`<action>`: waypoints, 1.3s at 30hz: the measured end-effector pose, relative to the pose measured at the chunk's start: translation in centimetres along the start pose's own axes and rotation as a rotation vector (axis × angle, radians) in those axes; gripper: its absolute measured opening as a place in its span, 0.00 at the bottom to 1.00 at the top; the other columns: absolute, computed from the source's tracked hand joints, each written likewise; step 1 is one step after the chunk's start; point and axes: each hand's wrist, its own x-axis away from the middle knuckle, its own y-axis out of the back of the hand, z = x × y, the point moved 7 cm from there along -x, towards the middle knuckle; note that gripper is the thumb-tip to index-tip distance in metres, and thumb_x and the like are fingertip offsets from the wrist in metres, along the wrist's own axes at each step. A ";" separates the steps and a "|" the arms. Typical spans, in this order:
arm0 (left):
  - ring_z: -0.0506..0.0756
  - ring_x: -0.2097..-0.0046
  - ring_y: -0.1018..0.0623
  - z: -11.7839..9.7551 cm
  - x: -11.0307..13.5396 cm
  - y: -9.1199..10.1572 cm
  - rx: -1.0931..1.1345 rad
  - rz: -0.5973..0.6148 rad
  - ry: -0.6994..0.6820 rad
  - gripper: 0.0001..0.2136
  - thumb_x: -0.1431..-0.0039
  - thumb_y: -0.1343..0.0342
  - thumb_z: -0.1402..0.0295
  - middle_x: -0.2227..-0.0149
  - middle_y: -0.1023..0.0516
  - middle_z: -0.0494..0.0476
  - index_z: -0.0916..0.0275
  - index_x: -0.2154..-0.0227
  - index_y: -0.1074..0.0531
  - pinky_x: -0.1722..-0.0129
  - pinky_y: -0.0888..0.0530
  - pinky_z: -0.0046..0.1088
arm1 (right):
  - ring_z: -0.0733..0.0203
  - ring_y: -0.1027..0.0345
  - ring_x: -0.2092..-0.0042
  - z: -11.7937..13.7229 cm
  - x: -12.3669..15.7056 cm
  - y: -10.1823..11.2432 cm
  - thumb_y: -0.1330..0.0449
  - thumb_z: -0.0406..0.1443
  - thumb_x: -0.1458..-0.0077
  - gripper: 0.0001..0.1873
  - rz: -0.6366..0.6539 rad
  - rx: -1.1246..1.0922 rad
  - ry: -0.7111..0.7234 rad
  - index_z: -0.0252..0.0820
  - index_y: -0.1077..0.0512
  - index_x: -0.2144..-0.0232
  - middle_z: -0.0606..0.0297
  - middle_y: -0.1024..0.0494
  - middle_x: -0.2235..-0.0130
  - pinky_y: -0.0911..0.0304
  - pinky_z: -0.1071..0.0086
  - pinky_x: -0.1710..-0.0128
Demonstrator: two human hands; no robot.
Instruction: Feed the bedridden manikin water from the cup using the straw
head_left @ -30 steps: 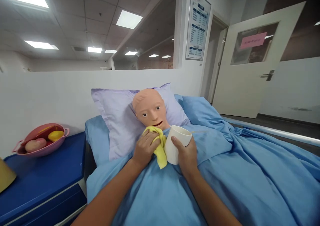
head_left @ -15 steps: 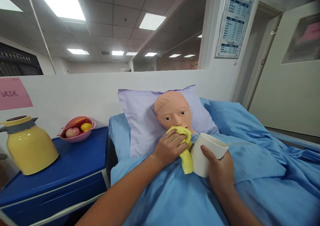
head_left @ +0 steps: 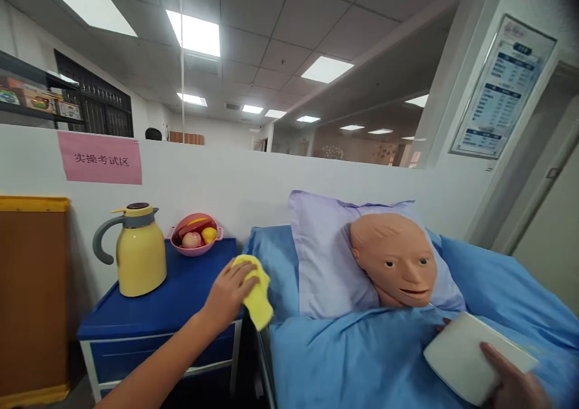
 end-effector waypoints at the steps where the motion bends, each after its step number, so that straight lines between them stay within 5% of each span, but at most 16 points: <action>1: 0.57 0.43 0.24 3.4 2.5 -0.4 -0.017 0.107 0.146 0.16 0.38 0.53 0.80 0.46 0.22 0.60 0.57 0.54 0.25 0.39 0.29 0.44 | 0.30 0.22 0.56 -0.1 0.9 -0.8 0.37 0.48 0.60 0.23 -0.007 -0.041 -0.085 0.51 0.20 0.59 0.43 0.17 0.60 0.26 0.42 0.69; 4: 0.57 0.40 0.28 11.5 10.7 -1.9 -0.062 0.407 0.544 0.24 0.42 0.56 0.84 0.41 0.26 0.57 0.56 0.49 0.28 0.42 0.28 0.38 | 0.32 0.26 0.46 -1.3 5.1 -4.4 0.35 0.50 0.62 0.29 -0.033 -0.169 -0.298 0.57 0.22 0.54 0.44 0.20 0.49 0.26 0.45 0.68; 8: 0.60 0.40 0.27 15.9 18.1 -3.0 -0.091 0.569 0.713 0.25 0.42 0.60 0.83 0.42 0.26 0.61 0.58 0.48 0.28 0.42 0.29 0.46 | 0.27 0.21 0.57 -4.7 11.9 -13.0 0.29 0.48 0.74 0.41 0.179 -0.193 -0.387 0.46 0.24 0.52 0.49 0.16 0.61 0.25 0.44 0.69; 12: 0.61 0.34 0.34 17.2 20.1 -4.2 -0.087 0.585 0.731 0.23 0.39 0.56 0.78 0.37 0.30 0.60 0.58 0.43 0.32 0.37 0.35 0.48 | 0.32 0.20 0.60 -8.4 18.7 -23.9 0.28 0.50 0.68 0.35 0.545 -0.159 -0.307 0.42 0.24 0.55 0.51 0.15 0.65 0.25 0.47 0.66; 16: 0.63 0.32 0.38 18.4 20.2 -5.8 -0.076 0.591 0.731 0.23 0.38 0.49 0.67 0.35 0.33 0.62 0.57 0.39 0.35 0.35 0.39 0.51 | 0.40 0.21 0.61 -10.8 23.1 -32.3 0.28 0.51 0.61 0.35 0.645 -0.189 -0.252 0.43 0.26 0.52 0.56 0.15 0.62 0.26 0.51 0.62; 20: 0.64 0.32 0.38 19.5 20.0 -7.1 -0.071 0.588 0.723 0.24 0.37 0.49 0.61 0.35 0.33 0.64 0.58 0.39 0.35 0.36 0.38 0.52 | 0.44 0.23 0.60 -11.4 24.4 -38.7 0.28 0.49 0.59 0.32 0.721 -0.115 -0.071 0.41 0.26 0.54 0.56 0.17 0.60 0.27 0.53 0.60; 24: 0.66 0.33 0.37 20.2 19.7 -7.8 -0.087 0.552 0.732 0.23 0.36 0.48 0.59 0.36 0.33 0.64 0.58 0.40 0.34 0.38 0.36 0.55 | 0.47 0.24 0.59 -11.9 23.7 -42.6 0.28 0.47 0.58 0.26 0.640 -0.050 0.070 0.41 0.27 0.58 0.58 0.18 0.61 0.29 0.53 0.55; 31: 0.64 0.34 0.36 21.2 19.1 -9.0 -0.066 0.536 0.696 0.20 0.31 0.55 0.61 0.37 0.31 0.63 0.59 0.39 0.36 0.38 0.34 0.55 | 0.48 0.26 0.57 -13.8 23.1 -48.2 0.27 0.44 0.60 0.29 0.568 -0.036 0.118 0.42 0.30 0.56 0.60 0.20 0.59 0.33 0.53 0.51; 39: 0.63 0.34 0.36 22.2 18.2 -10.4 -0.055 0.592 0.760 0.24 0.40 0.53 0.73 0.36 0.32 0.62 0.60 0.41 0.35 0.33 0.41 0.56 | 0.47 0.25 0.52 -15.5 23.1 -50.1 0.27 0.46 0.59 0.37 0.647 0.004 0.203 0.41 0.32 0.49 0.54 0.22 0.52 0.31 0.53 0.49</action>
